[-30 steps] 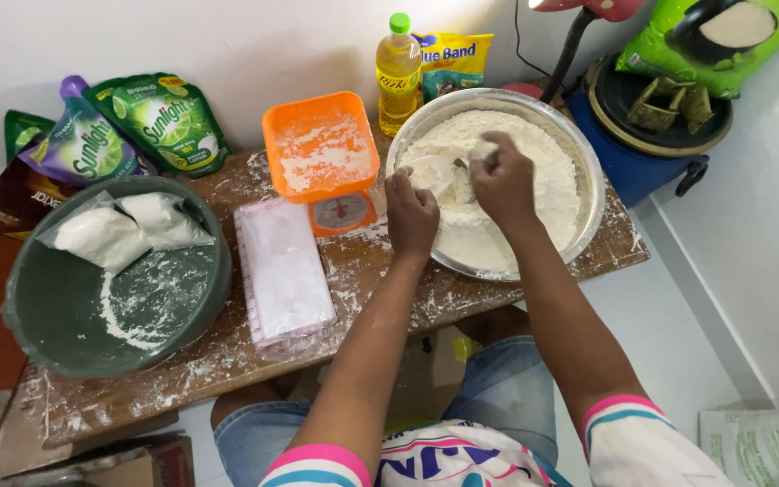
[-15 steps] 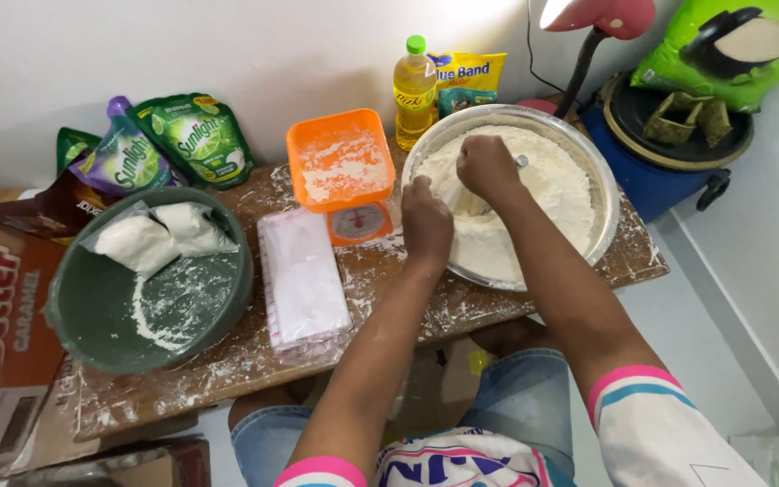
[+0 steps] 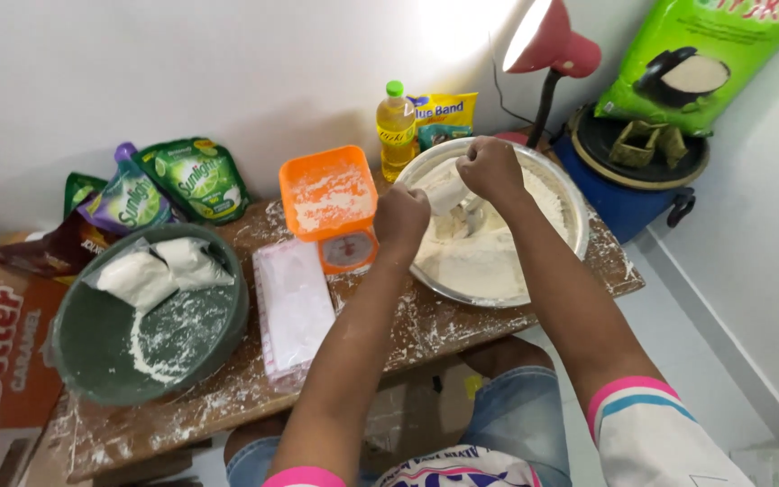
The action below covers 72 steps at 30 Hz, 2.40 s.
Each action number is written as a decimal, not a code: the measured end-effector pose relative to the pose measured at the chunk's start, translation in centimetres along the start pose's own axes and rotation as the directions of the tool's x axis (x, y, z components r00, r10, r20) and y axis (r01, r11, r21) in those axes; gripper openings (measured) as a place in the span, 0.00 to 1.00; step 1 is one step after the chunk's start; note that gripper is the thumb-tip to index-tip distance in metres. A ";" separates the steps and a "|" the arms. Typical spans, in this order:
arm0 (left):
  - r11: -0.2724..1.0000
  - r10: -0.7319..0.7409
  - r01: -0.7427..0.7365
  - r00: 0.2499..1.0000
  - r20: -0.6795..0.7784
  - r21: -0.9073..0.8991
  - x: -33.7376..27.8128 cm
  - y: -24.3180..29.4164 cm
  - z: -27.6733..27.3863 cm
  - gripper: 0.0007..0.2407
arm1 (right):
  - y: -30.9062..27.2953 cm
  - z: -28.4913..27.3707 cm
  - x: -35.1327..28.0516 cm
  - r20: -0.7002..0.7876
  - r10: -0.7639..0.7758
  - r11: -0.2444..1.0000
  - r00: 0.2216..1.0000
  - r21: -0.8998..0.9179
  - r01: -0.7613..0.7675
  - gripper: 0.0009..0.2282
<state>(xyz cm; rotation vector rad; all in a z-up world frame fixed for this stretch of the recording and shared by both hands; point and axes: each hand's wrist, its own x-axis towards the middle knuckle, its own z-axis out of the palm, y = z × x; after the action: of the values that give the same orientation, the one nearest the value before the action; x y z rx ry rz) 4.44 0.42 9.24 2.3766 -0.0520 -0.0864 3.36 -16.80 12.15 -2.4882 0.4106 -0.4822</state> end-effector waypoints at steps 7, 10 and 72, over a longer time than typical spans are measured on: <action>0.966 0.100 -0.133 0.983 -0.157 -0.220 -0.3 4.9 -5.5 0.13 | -2.5 -3.9 0.3 -0.045 0.066 0.992 0.997 0.113 -0.060 0.10; 0.958 0.139 -0.182 0.971 -0.196 -0.221 0.9 5.4 -5.7 0.11 | -2.8 -4.3 0.5 -0.037 0.056 0.987 0.998 0.150 -0.049 0.09; 0.987 0.057 -0.092 0.967 -0.248 -0.132 1.4 -9.6 -14.4 0.16 | -12.5 10.8 -1.9 0.059 -0.100 0.984 0.993 0.152 0.090 0.14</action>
<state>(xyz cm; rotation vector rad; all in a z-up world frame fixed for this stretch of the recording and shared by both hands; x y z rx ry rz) 7.09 17.24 12.91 2.2221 -0.0169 0.2308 8.54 -1.14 10.59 -2.3795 0.2213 -0.4495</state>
